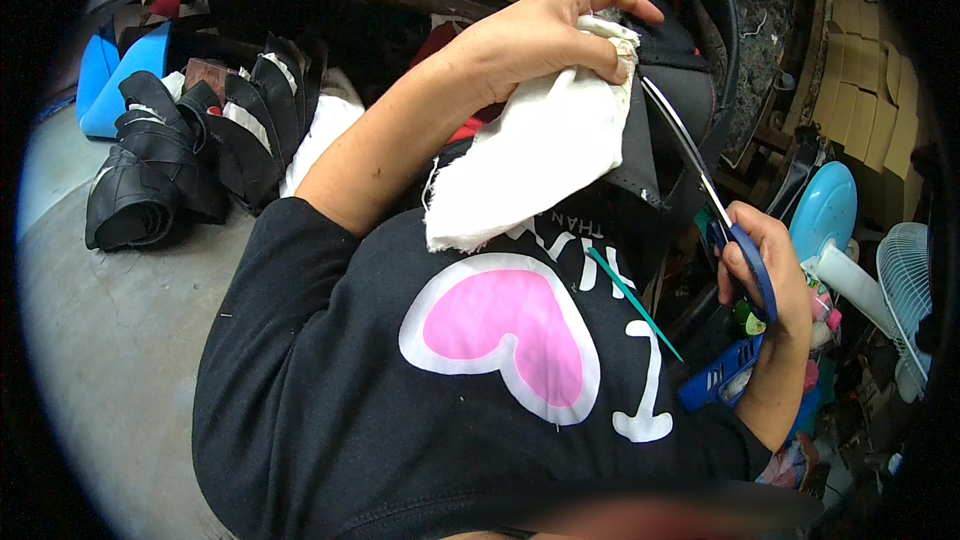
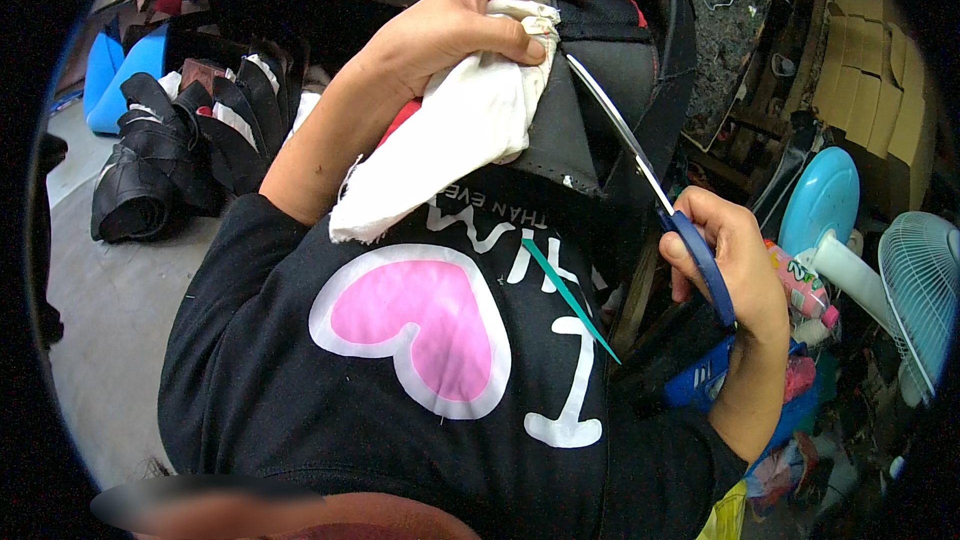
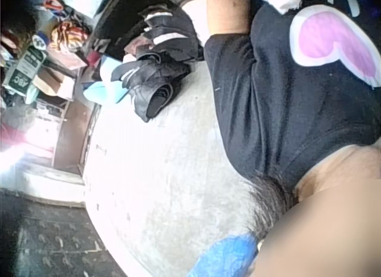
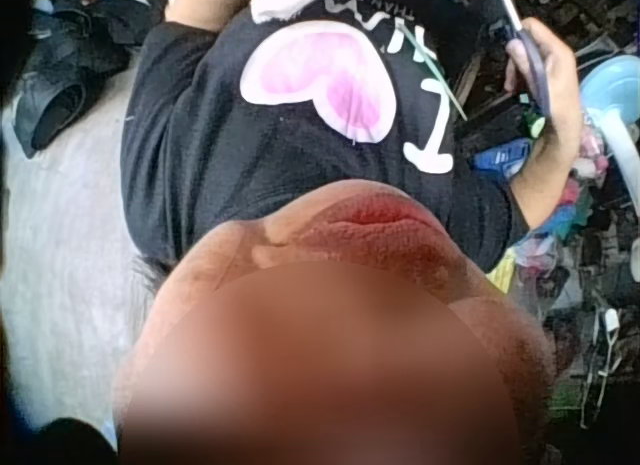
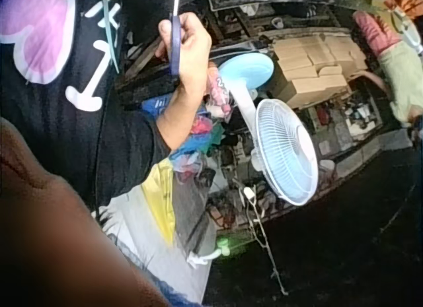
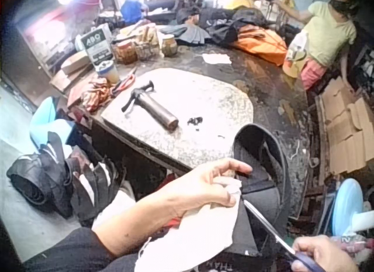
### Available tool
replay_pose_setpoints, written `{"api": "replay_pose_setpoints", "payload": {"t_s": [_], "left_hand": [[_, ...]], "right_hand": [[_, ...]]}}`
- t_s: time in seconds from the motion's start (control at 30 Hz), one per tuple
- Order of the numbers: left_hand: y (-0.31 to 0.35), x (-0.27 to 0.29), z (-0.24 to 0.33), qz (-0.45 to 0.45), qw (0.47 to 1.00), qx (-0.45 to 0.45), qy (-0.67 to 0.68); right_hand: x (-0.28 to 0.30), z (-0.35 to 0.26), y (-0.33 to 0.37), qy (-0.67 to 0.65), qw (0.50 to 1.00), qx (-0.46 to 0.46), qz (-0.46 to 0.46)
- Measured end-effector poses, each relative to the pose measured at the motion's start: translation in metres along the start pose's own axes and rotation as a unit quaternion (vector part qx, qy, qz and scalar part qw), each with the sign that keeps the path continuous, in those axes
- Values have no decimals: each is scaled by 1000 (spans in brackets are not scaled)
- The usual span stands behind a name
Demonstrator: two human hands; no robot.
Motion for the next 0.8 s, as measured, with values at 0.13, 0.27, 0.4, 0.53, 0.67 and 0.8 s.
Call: {"api": "replay_pose_setpoints", "payload": {"t_s": [0.13,0.27,0.4,0.53,0.67,0.8], "left_hand": [[0,-5,-1,-4,1000,-14,20],[0,-3,-4,-10,999,-1,45],[-2,-2,-6,-39,996,-6,75],[-4,-2,-9,-49,994,-5,99],[-5,-2,-11,-38,994,-4,103],[-5,-2,-11,-33,994,6,101]], "right_hand": [[-5,-5,2,15,999,-19,45],[-7,-5,2,-37,998,-4,46],[-6,-4,-5,-115,990,67,-57],[-5,0,-9,-116,988,81,-67],[-6,-1,-7,-99,991,79,-45],[-2,3,-4,8,998,41,42]]}}
Point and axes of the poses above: each hand's wrist, its own y-axis away from the middle knuckle, its own x-axis out of the back of the hand, z = x × y, the point moved 6 cm from there along -y, towards the middle knuckle, and after that the axes turned 7 degrees about y, right-handed, at the moved point
